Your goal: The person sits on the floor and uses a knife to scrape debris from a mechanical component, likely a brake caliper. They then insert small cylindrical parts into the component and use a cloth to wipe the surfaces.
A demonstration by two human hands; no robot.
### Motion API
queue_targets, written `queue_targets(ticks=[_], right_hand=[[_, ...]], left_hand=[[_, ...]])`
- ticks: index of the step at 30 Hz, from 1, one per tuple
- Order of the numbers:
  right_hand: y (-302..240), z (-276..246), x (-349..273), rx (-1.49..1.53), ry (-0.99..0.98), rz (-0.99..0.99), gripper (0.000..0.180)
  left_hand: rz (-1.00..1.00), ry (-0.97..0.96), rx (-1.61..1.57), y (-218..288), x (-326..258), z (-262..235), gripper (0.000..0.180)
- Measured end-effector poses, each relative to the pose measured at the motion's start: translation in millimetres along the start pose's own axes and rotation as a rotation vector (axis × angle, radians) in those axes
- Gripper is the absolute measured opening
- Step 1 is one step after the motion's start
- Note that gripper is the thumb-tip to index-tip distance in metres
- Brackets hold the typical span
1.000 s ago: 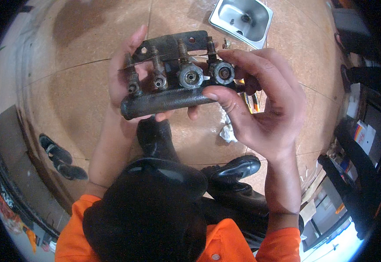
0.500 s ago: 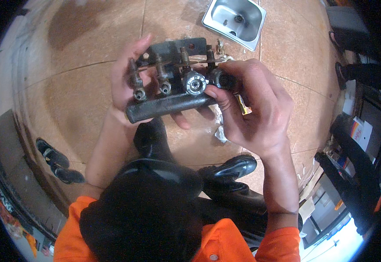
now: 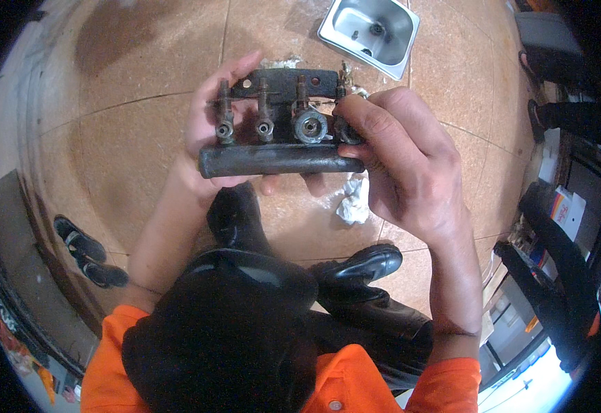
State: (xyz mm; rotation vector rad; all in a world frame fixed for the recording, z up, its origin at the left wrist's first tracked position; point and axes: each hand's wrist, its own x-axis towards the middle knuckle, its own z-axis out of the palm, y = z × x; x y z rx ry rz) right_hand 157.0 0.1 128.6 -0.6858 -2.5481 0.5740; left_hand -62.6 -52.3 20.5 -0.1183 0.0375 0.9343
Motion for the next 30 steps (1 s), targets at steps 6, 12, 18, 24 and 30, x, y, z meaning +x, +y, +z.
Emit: queue_targets(ticks=[6, 12, 18, 24, 30], right_hand=[[6, -6, 0, -0.109, -0.144, -0.064, 0.023], [15, -11, 10, -0.242, -0.257, -0.204, 0.036], [17, -8, -1, -0.232, -0.356, -0.145, 0.042], [16, 8, -21, -0.337, -0.363, 0.083, 0.051], [24, 21, -61, 0.042, -0.102, 0.676, 0.043]], left_hand=[[-0.027, 0.11, 0.046, -3, -4, 6, 0.072], [-0.053, 0.22, 0.033, -8, 0, 20, 0.067], [-0.089, 0.288, 0.024, -11, 2, 21, 0.068], [0.011, 0.185, 0.043, -14, 0, -15, 0.071], [0.072, 0.1, 0.167, -4, -4, -30, 0.09]])
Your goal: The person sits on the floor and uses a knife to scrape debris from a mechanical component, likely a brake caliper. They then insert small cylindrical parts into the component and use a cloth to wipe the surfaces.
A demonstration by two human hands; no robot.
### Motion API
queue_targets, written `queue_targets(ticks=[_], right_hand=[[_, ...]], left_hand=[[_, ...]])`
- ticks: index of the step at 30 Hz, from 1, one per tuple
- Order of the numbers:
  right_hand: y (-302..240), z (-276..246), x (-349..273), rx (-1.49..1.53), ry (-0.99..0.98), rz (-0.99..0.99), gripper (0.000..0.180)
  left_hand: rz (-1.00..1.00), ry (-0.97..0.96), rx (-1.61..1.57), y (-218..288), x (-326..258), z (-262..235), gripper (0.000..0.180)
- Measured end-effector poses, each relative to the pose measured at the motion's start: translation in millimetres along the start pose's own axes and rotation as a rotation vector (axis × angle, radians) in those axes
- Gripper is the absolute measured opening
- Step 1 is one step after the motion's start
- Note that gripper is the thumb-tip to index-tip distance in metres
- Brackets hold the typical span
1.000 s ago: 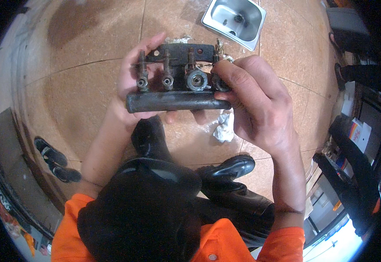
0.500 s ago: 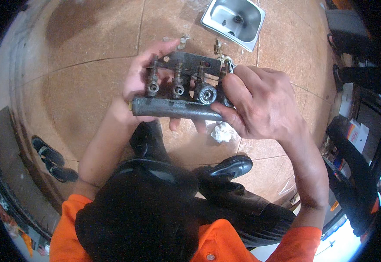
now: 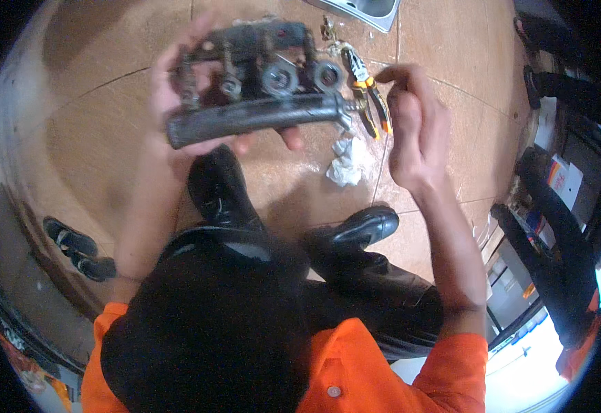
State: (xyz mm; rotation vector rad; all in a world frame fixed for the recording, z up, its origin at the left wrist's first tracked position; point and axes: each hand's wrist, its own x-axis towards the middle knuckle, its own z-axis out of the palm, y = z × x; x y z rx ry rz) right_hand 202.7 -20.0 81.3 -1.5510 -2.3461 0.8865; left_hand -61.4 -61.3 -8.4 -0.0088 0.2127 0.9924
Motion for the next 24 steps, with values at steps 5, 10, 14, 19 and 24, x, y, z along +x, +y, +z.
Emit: queue_targets(ticks=[5, 10, 14, 19, 24], right_hand=[[72, 70, -73, -0.495, -0.332, 0.311, 0.037], [110, 88, -95, -0.17, -0.247, 0.276, 0.026], [92, 56, -60, 0.198, -0.114, 0.289, 0.029], [13, -15, -19, 0.751, 0.142, 0.12, 0.025], [-31, -36, 7, 0.226, 0.162, -0.419, 0.039]], left_hand=[[0.079, 0.022, 0.087, 9, -8, 10, 0.096], [-0.125, -0.094, -0.144, 25, -3, 37, 0.094], [-0.196, -0.113, -0.199, 25, 2, 46, 0.093], [-0.132, -0.011, -0.075, 23, 1, 71, 0.089], [-0.003, -0.114, 0.136, 21, -3, 40, 0.084]])
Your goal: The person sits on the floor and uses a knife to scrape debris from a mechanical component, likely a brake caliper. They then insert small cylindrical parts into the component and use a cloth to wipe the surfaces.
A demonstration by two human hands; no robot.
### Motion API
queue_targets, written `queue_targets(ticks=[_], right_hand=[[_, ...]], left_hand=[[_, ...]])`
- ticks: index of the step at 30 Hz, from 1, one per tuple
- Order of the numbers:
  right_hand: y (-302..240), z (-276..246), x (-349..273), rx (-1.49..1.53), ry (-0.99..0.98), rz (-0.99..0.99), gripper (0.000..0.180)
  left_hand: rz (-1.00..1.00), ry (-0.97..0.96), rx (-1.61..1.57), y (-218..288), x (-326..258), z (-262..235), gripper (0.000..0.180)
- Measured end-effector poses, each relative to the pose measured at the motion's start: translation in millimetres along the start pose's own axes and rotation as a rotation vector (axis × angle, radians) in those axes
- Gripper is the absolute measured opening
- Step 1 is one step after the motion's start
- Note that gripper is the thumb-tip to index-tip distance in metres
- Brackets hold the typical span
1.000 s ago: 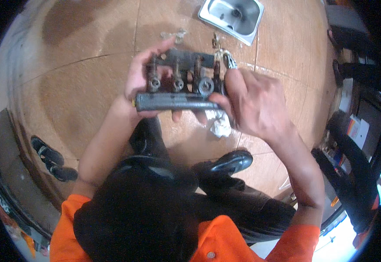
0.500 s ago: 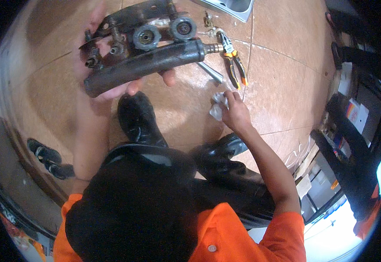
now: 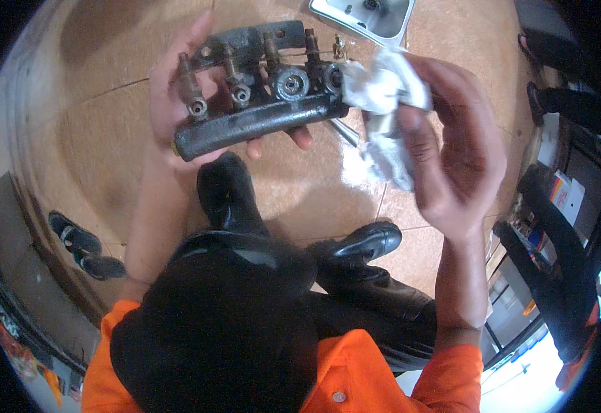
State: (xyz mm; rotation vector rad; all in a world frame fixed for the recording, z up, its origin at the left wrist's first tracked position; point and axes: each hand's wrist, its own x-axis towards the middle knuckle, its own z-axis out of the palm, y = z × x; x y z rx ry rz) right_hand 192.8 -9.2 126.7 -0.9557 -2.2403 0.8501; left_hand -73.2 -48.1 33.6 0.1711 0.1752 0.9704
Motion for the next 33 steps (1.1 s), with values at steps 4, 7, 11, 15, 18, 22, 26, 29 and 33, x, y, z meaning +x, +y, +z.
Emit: queue_targets(ticks=[4, 7, 11, 15, 18, 22, 26, 29, 33], right_hand=[[-14, 10, 17, -0.209, -0.123, -0.1, 0.047], [-12, 9, 19, -0.319, -0.236, -0.13, 0.048], [-8, 16, 22, -0.5, -0.283, -0.262, 0.046], [-10, 14, 26, -0.627, -0.312, -0.244, 0.043], [-9, 17, 26, -0.703, -0.288, -0.263, 0.04], [2, 20, 27, -0.768, -0.292, -0.342, 0.029], [1, 23, 25, -0.768, -0.329, -0.314, 0.03], [4, 22, 24, -0.739, -0.344, -0.313, 0.03], [2, 21, 24, -0.72, -0.399, -0.239, 0.033]], left_hand=[[0.006, 0.027, -0.086, -6, 0, 5, 0.079], [0.026, 0.166, -0.036, -12, 2, 9, 0.08], [0.04, 0.172, -0.043, -19, 6, 16, 0.081], [0.037, 0.236, -0.113, -21, 10, 22, 0.077], [0.045, 0.243, -0.085, -22, 14, 30, 0.078], [0.026, 0.2, -0.082, -26, 14, 20, 0.08], [0.002, 0.145, -0.179, -29, 11, 5, 0.081], [0.013, 0.13, -0.152, -30, 13, 6, 0.081], [0.017, 0.122, -0.164, -31, 14, 5, 0.082]])
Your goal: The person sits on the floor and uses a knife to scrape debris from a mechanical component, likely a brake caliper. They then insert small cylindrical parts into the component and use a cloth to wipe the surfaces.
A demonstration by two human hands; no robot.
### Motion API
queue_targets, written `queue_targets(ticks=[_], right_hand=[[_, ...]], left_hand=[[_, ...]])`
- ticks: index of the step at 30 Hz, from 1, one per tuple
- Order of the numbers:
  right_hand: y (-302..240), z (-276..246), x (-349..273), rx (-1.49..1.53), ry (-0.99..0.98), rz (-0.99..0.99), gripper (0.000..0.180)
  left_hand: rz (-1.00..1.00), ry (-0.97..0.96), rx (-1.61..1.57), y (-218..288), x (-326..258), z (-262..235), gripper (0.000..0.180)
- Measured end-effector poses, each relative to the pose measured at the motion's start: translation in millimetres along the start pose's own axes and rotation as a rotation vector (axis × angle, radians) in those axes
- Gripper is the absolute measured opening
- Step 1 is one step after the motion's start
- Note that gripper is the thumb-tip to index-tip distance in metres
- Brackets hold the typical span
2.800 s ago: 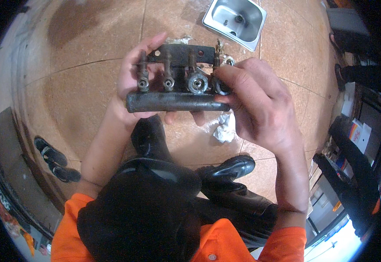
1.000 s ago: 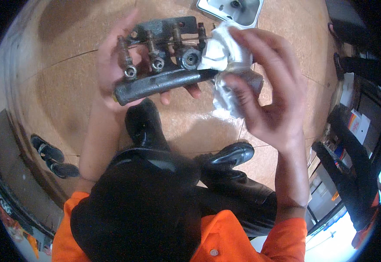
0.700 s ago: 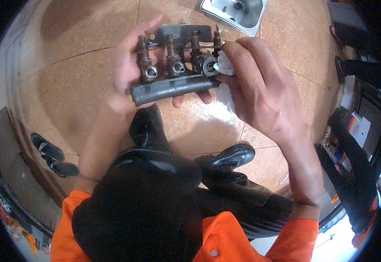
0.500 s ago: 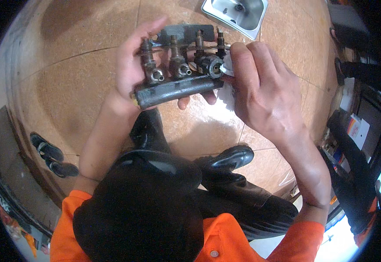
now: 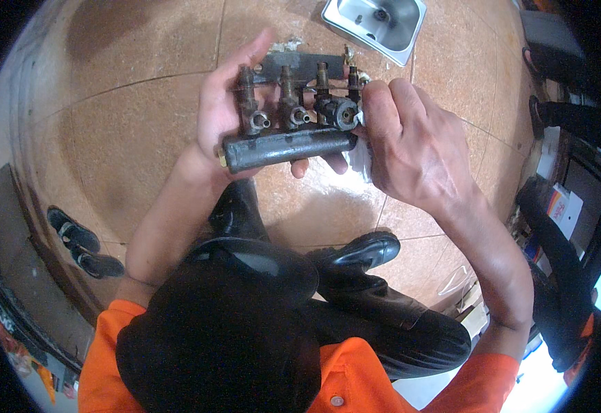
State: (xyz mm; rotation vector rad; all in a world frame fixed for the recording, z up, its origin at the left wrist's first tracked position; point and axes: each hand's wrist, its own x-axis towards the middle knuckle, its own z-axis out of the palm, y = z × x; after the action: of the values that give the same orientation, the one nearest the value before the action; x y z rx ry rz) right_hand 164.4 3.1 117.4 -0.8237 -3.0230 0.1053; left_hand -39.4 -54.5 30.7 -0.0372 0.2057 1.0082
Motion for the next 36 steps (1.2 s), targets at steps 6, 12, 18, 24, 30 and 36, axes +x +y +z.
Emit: queue_targets(ticks=[6, 12, 18, 24, 30, 36], right_hand=[[2, 0, 0, 0.053, -0.003, 0.008, 0.03], [2, 4, -5, 0.098, -0.024, 0.036, 0.034], [2, 8, -7, 0.112, -0.025, 0.071, 0.037], [0, -4, -3, 0.281, 0.109, 0.128, 0.034], [-1, -24, -4, 0.27, 0.105, 0.133, 0.035], [3, -24, 0, 0.182, 0.114, -0.038, 0.034]], left_hand=[[0.054, 0.077, -0.004, -2, 0, 2, 0.085], [0.055, 0.064, 0.073, -3, 3, -2, 0.081], [0.066, 0.035, 0.1, -5, 5, -4, 0.079], [0.067, -0.057, 0.057, 4, 3, -6, 0.085], [0.064, 0.012, 0.114, 8, -5, 10, 0.089], [0.03, -0.05, 0.011, 3, -1, 9, 0.085]])
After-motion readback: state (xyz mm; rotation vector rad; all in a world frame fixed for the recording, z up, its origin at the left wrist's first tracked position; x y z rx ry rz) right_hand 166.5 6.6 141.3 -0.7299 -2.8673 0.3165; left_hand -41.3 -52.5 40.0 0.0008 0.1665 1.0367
